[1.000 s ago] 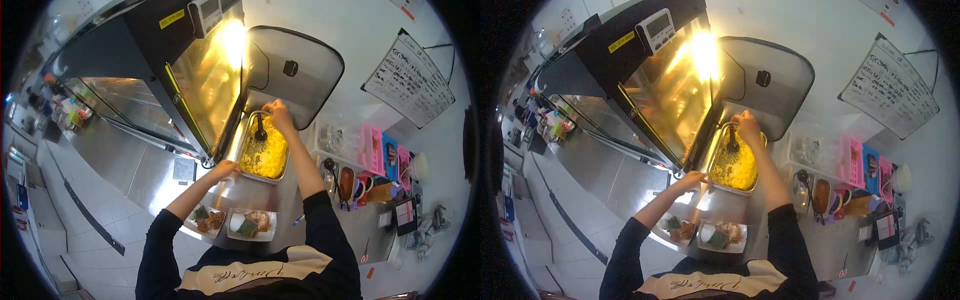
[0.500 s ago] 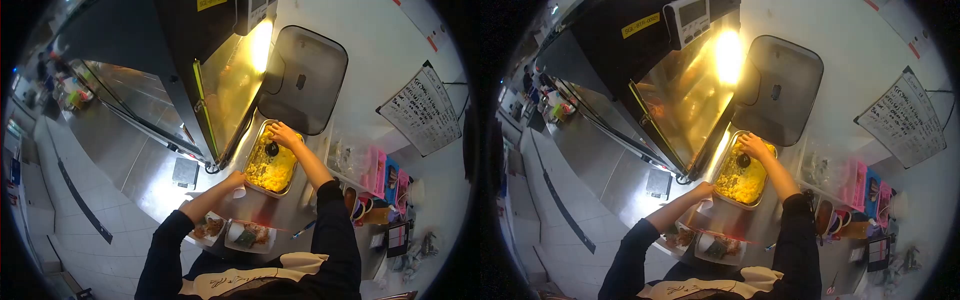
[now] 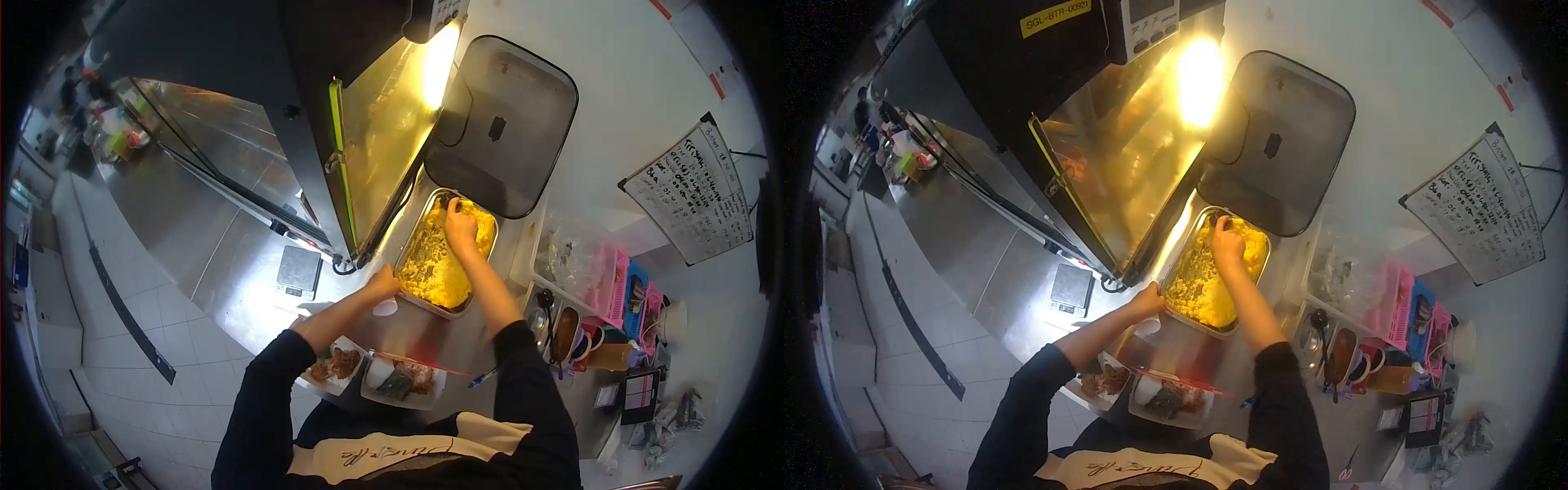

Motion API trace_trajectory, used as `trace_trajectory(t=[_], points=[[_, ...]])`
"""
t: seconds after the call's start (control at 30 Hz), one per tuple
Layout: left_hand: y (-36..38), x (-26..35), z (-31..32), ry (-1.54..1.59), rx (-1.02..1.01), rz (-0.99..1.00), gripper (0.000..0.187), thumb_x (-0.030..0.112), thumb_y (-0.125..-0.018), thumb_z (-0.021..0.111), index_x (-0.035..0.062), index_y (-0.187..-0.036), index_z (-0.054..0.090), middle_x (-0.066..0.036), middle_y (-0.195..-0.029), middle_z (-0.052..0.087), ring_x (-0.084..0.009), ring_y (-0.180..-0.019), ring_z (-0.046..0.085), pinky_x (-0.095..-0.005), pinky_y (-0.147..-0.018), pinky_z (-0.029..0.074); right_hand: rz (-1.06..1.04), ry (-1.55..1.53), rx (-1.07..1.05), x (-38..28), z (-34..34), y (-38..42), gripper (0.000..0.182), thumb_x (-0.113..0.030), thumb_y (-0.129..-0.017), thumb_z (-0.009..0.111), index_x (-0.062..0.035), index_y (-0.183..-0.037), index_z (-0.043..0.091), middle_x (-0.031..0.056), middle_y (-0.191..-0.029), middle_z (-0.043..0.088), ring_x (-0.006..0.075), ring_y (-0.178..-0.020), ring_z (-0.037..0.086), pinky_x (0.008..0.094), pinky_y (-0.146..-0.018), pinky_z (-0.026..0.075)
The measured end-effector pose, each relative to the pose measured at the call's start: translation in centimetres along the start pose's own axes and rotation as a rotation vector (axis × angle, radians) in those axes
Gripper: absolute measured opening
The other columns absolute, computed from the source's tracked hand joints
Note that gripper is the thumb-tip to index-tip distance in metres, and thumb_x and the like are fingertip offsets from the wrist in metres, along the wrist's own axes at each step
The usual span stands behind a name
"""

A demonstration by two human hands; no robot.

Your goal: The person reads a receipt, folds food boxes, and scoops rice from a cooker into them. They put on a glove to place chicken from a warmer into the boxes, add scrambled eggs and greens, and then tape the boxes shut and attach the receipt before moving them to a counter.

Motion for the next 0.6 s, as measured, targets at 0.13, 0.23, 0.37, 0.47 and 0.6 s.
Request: trace_trajectory(t=[0.13, 0.23, 0.37, 0.47, 0.6], points=[[1.3, 1.9, -0.7, -0.248, 0.001, -0.024, 0.030, 0.005, -0.078, 0.051, -0.0034, -0.107, 0.047, -0.026, -0.099, 0.061, -0.0325, -0.088, 0.065, -0.0394, -0.080, 0.048, 0.091, -0.037, -0.018, -4.4, 1.0, 2.8, 0.048, -0.013, -0.081, 0.050, 0.0074, -0.122, 0.037, 0.0085, -0.061, 0.063, 0.0213, -0.050, 0.063, 0.0339, -0.042, 0.049], [0.3, 0.5, -0.5, -0.233, 0.022, -0.022, 0.031, 0.008, -0.078, 0.053, -0.0041, -0.106, 0.048, -0.026, -0.102, 0.060, -0.0342, -0.091, 0.063, -0.0414, -0.080, 0.047, 0.011, -0.129, -0.075, -4.7, 0.3, 5.2, 0.046, -0.012, -0.081, 0.050, 0.0069, -0.121, 0.037, 0.0114, -0.060, 0.063, 0.0254, -0.051, 0.063, 0.0373, -0.044, 0.050], [0.8, 1.5, -0.4, -0.243, 0.050, -0.023, 0.031, 0.009, -0.076, 0.055, -0.0037, -0.104, 0.050, -0.024, -0.097, 0.063, -0.0334, -0.087, 0.064, -0.0410, -0.077, 0.048, -0.114, -0.266, -0.247, -4.7, -4.4, 11.0, 0.042, -0.014, -0.084, 0.048, 0.0062, -0.119, 0.039, 0.0171, -0.064, 0.064, 0.0327, -0.057, 0.064, 0.0435, -0.050, 0.050], [1.9, 2.7, -0.6, -0.167, 0.074, -0.038, 0.028, 0.009, -0.070, 0.062, -0.0032, -0.095, 0.056, -0.020, -0.089, 0.062, -0.0293, -0.080, 0.062, -0.0382, -0.069, 0.047, -0.112, -0.467, -0.449, -4.9, -7.9, 14.3, 0.038, -0.020, -0.090, 0.043, 0.0028, -0.120, 0.040, 0.0228, -0.072, 0.064, 0.0385, -0.066, 0.064, 0.0489, -0.059, 0.049], [-1.3, -0.7, 0.3, -0.117, 0.055, 0.026, 0.024, 0.007, -0.071, 0.061, -0.0029, -0.092, 0.057, -0.017, -0.085, 0.061, -0.0254, -0.075, 0.061, -0.0349, -0.060, 0.048, -0.003, -0.778, -0.600, -3.7, -6.4, 15.3, 0.037, -0.028, -0.094, 0.039, -0.0006, -0.119, 0.040, 0.0313, -0.088, 0.061, 0.0447, -0.082, 0.062, 0.0536, -0.073, 0.045]])
Point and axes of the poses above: each hand's wrist, its own y-axis away from the middle knuckle, its own z-axis out of the palm, x = y × z, the point moved 1 cm from there along -y, towards the middle knuckle
